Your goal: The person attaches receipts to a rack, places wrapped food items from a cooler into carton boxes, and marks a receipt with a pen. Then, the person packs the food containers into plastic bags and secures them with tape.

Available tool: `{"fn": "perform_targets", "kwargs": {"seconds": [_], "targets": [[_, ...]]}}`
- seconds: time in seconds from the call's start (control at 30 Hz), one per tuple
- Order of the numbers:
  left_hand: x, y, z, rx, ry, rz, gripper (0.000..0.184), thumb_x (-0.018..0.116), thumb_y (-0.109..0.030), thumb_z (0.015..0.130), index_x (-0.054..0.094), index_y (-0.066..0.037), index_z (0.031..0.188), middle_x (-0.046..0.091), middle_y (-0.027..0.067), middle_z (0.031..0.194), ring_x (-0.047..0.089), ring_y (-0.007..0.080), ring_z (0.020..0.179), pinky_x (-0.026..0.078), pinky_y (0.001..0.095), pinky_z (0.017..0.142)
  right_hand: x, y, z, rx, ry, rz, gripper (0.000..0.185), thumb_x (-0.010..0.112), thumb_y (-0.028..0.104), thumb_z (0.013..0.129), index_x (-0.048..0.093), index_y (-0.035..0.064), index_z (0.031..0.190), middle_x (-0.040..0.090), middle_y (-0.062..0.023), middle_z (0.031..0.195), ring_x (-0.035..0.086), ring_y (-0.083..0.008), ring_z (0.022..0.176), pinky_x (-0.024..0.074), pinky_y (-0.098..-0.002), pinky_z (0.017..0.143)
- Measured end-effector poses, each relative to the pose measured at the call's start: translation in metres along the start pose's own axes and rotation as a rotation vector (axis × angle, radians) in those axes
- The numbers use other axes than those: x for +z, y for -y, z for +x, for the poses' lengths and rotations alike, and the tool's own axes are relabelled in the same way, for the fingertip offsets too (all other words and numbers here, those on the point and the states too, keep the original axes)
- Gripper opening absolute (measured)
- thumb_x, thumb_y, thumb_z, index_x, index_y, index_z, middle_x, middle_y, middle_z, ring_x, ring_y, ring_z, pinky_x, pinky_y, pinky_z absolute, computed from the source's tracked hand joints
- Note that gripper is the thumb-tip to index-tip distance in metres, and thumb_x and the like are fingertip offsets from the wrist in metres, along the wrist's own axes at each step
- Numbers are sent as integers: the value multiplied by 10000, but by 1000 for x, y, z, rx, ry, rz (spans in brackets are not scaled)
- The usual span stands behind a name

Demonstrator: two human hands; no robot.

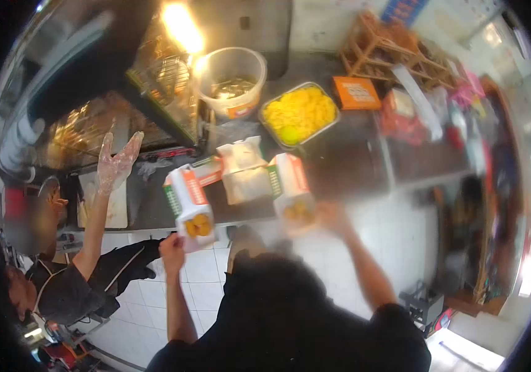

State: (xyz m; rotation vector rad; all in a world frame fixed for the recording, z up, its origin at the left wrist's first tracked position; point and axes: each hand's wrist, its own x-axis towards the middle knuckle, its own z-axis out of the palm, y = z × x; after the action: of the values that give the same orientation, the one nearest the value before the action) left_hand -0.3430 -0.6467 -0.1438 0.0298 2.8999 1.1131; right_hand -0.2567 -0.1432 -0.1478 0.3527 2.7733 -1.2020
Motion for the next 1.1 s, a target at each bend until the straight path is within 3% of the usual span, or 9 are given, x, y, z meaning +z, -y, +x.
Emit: {"fn": "perform_targets", "kwargs": {"seconds": [0.17, 0.37, 0.47, 0.63, 0.77, 0.8, 0.83, 0.97, 1.1], "targets": [[147, -115, -17, -16, 356, -366, 144, 613, -116, 839, 679, -13, 917, 656, 163, 742, 633, 292, 676, 485, 388, 641, -98, -96, 25, 57, -137, -148, 323, 680, 332, 837, 720, 74, 1028, 715, -165, 947, 687, -295, 906, 511, -412, 799], [257, -216, -6, 11, 233, -289, 111, 599, -81, 841, 591, 30, 844, 608, 217, 749, 598, 373, 688, 455, 451, 643, -127, -232, 64, 15, -194, -102, 336, 693, 316, 834, 711, 74, 1067, 712, -166, 999, 685, -280, 955, 513, -403, 856], [290, -214, -8, -47, 204, -235, 113, 590, -75, 843, 584, 35, 869, 618, 217, 779, 603, 371, 703, 478, 439, 677, -153, -200, 95, -16, -163, -116, 319, 655, 310, 855, 710, 72, 1059, 706, -175, 1010, 674, -315, 978, 508, -433, 861], [352, -252, -59, -304, 52, -197, 184, 576, -45, 824, 540, 54, 975, 604, 196, 848, 612, 331, 756, 509, 409, 746, -177, -241, 174, 73, 197, -206, 398, 625, 315, 873, 656, 95, 1203, 683, -178, 1099, 656, -339, 1015, 496, -432, 906], [424, -254, -75, -546, -173, -440, 350, 542, 11, 790, 459, 53, 1128, 544, 189, 1032, 606, 300, 872, 515, 399, 756, -239, -191, 286, -19, -254, -111, 310, 581, 266, 899, 637, 29, 1091, 674, -240, 952, 649, -397, 945, 507, -486, 818], [442, -250, -78, -649, -69, -127, 374, 514, 34, 777, 441, 45, 1144, 514, 178, 1104, 596, 270, 920, 533, 366, 739, -254, -190, 328, -109, -404, -184, 295, 595, 250, 884, 618, 11, 1055, 661, -253, 946, 637, -426, 907, 505, -503, 801], [423, -325, -55, -832, -171, -714, 303, 538, 10, 815, 463, 35, 1107, 519, 165, 1087, 607, 253, 910, 559, 343, 735, -251, -218, 390, 30, -468, -250, 315, 592, 254, 881, 614, -2, 1063, 637, -280, 1015, 632, -426, 909, 510, -502, 815], [479, -280, -82, -530, 162, -773, 353, 584, -55, 878, 404, 15, 1174, 519, 163, 1097, 636, 280, 905, 594, 363, 732, -285, -263, 523, 156, -756, -481, 678, 621, 378, 872, 441, -48, 1369, 553, -241, 1281, 530, -377, 1187, 470, -434, 945], [452, -317, -106, -988, -24, -1089, 413, 586, -88, 902, 357, -15, 1237, 508, 156, 1112, 634, 283, 924, 589, 390, 739, -293, -296, 584, 609, -641, -555, 705, 674, 485, 807, 516, 40, 1330, 469, -223, 1377, 473, -383, 1237, 408, -510, 989]]}}
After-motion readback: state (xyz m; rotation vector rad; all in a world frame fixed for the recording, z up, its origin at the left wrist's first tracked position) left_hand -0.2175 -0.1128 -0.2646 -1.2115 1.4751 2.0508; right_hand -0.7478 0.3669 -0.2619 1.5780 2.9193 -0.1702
